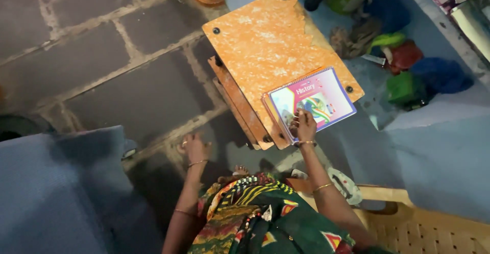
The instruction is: The person wipes a table surface with a cloth, then places a monitor, keyboard, and several books on the table. The person arranges the items one by one, moving from a side table to the main table.
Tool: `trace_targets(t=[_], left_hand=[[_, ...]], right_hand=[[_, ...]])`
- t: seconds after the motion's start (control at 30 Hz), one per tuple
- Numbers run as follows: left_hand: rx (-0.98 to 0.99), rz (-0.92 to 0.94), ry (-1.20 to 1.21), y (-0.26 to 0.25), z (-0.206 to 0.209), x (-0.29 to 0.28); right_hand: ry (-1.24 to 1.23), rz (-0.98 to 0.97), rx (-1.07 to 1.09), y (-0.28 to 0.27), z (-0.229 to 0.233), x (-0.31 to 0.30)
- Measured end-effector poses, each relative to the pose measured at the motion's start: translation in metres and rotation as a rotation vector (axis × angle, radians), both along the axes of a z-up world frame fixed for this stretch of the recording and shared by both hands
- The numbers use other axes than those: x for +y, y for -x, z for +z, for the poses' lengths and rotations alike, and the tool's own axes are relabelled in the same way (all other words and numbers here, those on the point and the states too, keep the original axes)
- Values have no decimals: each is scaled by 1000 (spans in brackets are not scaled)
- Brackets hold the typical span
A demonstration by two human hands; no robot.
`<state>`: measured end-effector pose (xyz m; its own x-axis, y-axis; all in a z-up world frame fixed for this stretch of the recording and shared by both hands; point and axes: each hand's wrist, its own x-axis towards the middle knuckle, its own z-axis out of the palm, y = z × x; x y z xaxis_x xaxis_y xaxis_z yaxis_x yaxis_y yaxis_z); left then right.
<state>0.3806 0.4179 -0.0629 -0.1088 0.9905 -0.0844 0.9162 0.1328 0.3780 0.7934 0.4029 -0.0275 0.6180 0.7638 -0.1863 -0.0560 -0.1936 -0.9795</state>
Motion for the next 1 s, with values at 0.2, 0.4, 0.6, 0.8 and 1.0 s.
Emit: trace_targets(t=[0.2,0.4,0.6,0.8,1.0], left_hand=[[-265,-205,34,-81,35,37],[-392,-488,69,-162,42,87],[-457,-698,139,-245,38,134],[-354,-833,246,-290,13,157],[-229,-878,169,-303,-11,151]], right_hand=[[-54,-211,-214,-48,-22,-25],[-58,-433,-141,-67,-45,-45],[235,-491,200,-56,-32,-60],[189,-467,254,-38,-22,-52],[188,-507,290,-33,-27,-56]])
